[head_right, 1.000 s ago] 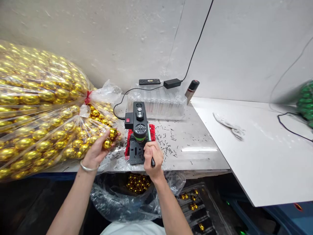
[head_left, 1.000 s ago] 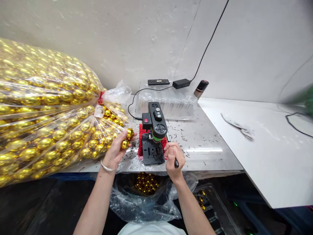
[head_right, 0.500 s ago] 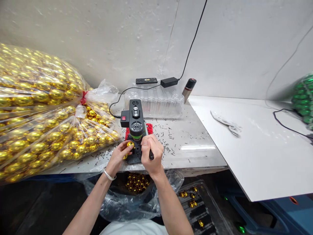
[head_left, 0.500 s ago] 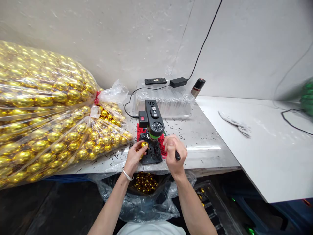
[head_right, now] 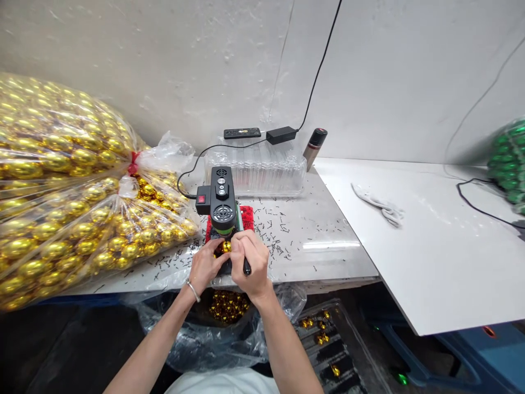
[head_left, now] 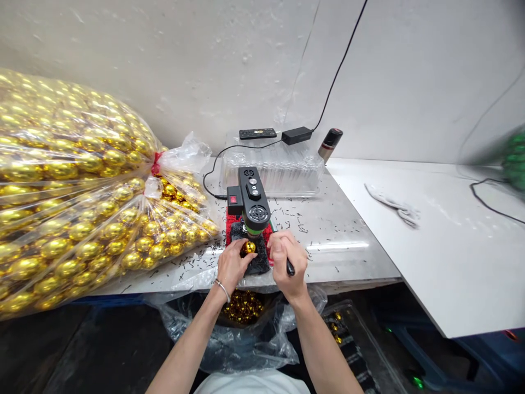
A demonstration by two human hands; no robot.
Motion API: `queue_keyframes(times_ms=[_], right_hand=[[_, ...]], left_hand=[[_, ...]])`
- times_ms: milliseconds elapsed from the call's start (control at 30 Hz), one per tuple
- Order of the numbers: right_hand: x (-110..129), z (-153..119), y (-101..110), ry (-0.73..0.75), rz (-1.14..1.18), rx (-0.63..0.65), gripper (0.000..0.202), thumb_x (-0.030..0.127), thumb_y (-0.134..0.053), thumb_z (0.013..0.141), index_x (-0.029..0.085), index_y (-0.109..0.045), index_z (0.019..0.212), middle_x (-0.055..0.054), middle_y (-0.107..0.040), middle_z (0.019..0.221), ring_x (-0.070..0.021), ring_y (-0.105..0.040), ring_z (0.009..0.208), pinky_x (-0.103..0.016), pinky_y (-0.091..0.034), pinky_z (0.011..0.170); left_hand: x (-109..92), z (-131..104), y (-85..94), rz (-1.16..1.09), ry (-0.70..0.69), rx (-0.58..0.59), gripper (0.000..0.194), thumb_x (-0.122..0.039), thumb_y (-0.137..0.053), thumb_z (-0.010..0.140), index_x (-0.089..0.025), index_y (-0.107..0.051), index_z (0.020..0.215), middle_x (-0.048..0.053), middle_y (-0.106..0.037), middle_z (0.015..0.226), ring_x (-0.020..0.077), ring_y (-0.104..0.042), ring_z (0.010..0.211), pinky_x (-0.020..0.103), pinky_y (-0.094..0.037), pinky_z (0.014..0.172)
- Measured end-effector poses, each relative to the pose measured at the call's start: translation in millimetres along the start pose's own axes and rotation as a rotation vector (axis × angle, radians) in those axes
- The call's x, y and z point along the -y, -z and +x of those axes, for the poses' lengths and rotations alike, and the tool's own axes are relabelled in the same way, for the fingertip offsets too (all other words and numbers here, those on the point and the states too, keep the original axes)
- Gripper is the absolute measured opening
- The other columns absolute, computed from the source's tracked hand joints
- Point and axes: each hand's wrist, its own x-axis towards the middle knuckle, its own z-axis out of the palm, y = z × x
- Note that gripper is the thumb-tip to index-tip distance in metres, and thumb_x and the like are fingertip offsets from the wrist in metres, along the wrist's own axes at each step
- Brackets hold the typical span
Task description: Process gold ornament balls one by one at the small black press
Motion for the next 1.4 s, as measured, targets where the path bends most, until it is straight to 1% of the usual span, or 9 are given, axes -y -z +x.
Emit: queue_keyframes(times_ms=[367, 533, 700, 833, 933, 1067, 1200, 1300, 1400], right_hand=[[-29.0, -35.2, -10.9, 0.106, 0.022, 0.018, 0.025, 0.013, -0.035, 0.091, 0.020, -0.046, 0.070, -0.003, -0.052, 0.070, -0.0146, -0.054, 0.071, -0.029, -0.045, 0.061], [-46.4, -47.8, -22.4, 0.169, 0.033, -0.072, 0.027, 0.020, -0.032, 0.094, 0.021, -0.045, 0.070, -0.002, -0.053, 0.072, -0.0139, -0.053, 0.065, -0.033, -0.044, 0.063], [-52.6, -55.5, -29.6, 0.119, 0.026, -0.133, 0.030, 0.024, -0.029, 0.095, 0.021, -0.044, 0.069, 0.000, -0.052, 0.072, -0.0140, -0.055, 0.063, -0.039, -0.047, 0.073], [-57.1, -59.7, -30.9, 0.176, 0.001, -0.081, 0.028, 0.022, -0.030, 0.095, 0.021, -0.044, 0.070, -0.001, -0.052, 0.073, -0.0142, -0.058, 0.066, -0.037, -0.049, 0.073], [-52.6, -53.3, -27.2, 0.202, 0.004, -0.062, 0.027, 0.020, -0.032, 0.093, 0.021, -0.044, 0.068, -0.001, -0.052, 0.073, -0.0141, -0.057, 0.066, -0.035, -0.047, 0.068], [-29.6, -26.8, -15.7, 0.121, 0.060, -0.072, 0.028, 0.013, -0.035, 0.090, 0.020, -0.043, 0.065, -0.001, -0.050, 0.067, -0.0126, -0.051, 0.061, -0.028, -0.041, 0.056], [-6.1, 0.9, -5.2, 0.003, 0.037, -0.066, 0.031, 0.010, -0.038, 0.090, 0.020, -0.041, 0.061, 0.000, -0.049, 0.062, -0.0129, -0.052, 0.065, -0.028, -0.039, 0.059], [-1.5, 5.4, -3.7, 0.002, 0.030, -0.055, 0.032, 0.011, -0.038, 0.090, 0.021, -0.041, 0.060, 0.000, -0.048, 0.061, -0.0132, -0.052, 0.065, -0.028, -0.039, 0.059], [-4.6, -1.7, -5.8, 0.011, 0.034, -0.055, 0.031, 0.011, -0.037, 0.090, 0.021, -0.042, 0.061, 0.000, -0.048, 0.062, -0.0136, -0.052, 0.066, -0.029, -0.039, 0.060]], left_hand=[[-2.1, 2.1, 1.2, 0.081, 0.018, 0.064, 0.034, -0.031, -0.066, 0.081, -0.017, -0.067, 0.112, 0.009, -0.069, 0.112, 0.0239, -0.066, 0.095, 0.031, -0.051, 0.080], [-4.0, 3.0, 2.2, 0.063, 0.015, 0.071, 0.031, -0.030, -0.067, 0.080, -0.018, -0.068, 0.108, 0.008, -0.069, 0.105, 0.0240, -0.066, 0.093, 0.031, -0.050, 0.080], [-0.3, 2.0, -1.8, 0.042, 0.010, 0.047, 0.029, -0.030, -0.068, 0.078, -0.021, -0.068, 0.106, 0.008, -0.069, 0.105, 0.0247, -0.065, 0.094, 0.032, -0.049, 0.081], [2.4, 0.4, -3.7, 0.013, -0.001, 0.028, 0.028, -0.028, -0.068, 0.079, -0.021, -0.068, 0.106, 0.008, -0.069, 0.105, 0.0246, -0.065, 0.094, 0.032, -0.049, 0.081], [2.5, 1.9, -4.2, 0.003, 0.009, 0.042, 0.030, -0.029, -0.068, 0.079, -0.019, -0.068, 0.107, 0.009, -0.069, 0.107, 0.0255, -0.065, 0.094, 0.033, -0.049, 0.081], [0.4, 4.7, -1.0, -0.056, 0.018, 0.038, 0.034, -0.029, -0.070, 0.076, -0.016, -0.068, 0.108, 0.011, -0.069, 0.107, 0.0267, -0.065, 0.096, 0.035, -0.049, 0.084], [-0.4, -13.2, 13.0, -0.208, 0.053, -0.019, 0.036, -0.033, -0.071, 0.074, -0.017, -0.069, 0.107, 0.010, -0.069, 0.103, 0.0245, -0.064, 0.090, 0.035, -0.048, 0.083], [7.7, -48.7, 17.2, -0.429, 0.122, 0.127, 0.037, -0.044, -0.073, 0.071, -0.020, -0.072, 0.099, 0.004, -0.070, 0.089, 0.0203, -0.062, 0.078, 0.030, -0.047, 0.074], [26.2, -90.8, 0.5, -0.722, 0.406, 0.438, 0.042, -0.055, -0.073, 0.067, -0.015, -0.071, 0.078, 0.001, -0.064, 0.065, 0.0143, -0.056, 0.059, 0.024, -0.042, 0.056]])
